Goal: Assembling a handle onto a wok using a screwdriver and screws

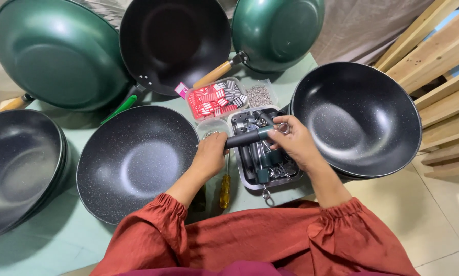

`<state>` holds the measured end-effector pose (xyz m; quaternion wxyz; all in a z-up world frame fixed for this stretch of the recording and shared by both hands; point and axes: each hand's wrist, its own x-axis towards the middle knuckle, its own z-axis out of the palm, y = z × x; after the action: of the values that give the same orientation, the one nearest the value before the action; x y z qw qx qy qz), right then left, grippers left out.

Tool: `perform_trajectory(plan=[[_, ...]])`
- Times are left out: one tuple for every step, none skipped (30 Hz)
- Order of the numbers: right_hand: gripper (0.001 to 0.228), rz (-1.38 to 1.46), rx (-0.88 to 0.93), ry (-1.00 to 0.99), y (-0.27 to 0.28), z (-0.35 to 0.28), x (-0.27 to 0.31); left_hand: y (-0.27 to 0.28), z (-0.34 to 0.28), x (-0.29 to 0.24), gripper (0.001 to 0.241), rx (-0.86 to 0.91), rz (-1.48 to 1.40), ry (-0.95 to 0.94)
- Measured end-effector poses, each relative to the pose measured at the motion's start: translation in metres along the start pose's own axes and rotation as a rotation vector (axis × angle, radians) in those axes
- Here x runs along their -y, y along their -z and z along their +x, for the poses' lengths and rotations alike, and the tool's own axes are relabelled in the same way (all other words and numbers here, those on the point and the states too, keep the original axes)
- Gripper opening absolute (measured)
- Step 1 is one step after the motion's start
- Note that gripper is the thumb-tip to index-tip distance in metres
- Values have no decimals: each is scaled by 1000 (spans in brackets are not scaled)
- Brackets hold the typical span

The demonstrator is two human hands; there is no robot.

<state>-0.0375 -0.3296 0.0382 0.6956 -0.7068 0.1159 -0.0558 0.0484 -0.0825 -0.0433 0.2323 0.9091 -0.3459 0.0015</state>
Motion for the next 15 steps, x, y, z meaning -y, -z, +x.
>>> perform_trajectory(plan=[[47, 0, 0, -2, -1, 2, -7, -2, 0, 1, 23, 2, -1, 0], [50, -12, -10, 6, -2, 4, -14, -3, -1, 2, 23, -3, 3, 1], [52, -21, -21, 18, -3, 8, -21, -4, 0, 4, 24, -8, 9, -1], [52, -19, -22, 18, -4, 9, -23, -7, 0, 7, 24, -7, 11, -2], [48, 5, -33, -1, -5, 11, -26, -11, -1, 10, 23, -24, 57, 16], [43, 29, -44, -19, -6, 12, -28, -16, -2, 13, 22, -41, 104, 34], [43, 30, -42, -19, -7, 11, -27, -18, -3, 15, 22, -42, 105, 35], [41, 46, -47, -31, -9, 10, -25, -21, -3, 17, 25, -31, 117, 53], [39, 62, -53, -44, -10, 8, -24, -24, -4, 18, 28, -19, 127, 69], [39, 62, -52, -44, -9, 10, -26, -13, -4, 14, 28, -19, 127, 70], [38, 60, -55, -49, -9, 10, -29, -2, -5, 9, 33, -20, 176, 43], [38, 58, -58, -53, -8, 11, -32, 8, -6, 3, 38, -21, 225, 16], [38, 59, -60, -53, -9, 11, -32, 14, -7, 3, 38, -20, 225, 14], [39, 69, -59, -57, -9, 10, -31, 20, -8, 4, 44, 13, 258, 10], [40, 78, -57, -61, -9, 10, -30, 26, -9, 3, 50, 44, 290, 6]])
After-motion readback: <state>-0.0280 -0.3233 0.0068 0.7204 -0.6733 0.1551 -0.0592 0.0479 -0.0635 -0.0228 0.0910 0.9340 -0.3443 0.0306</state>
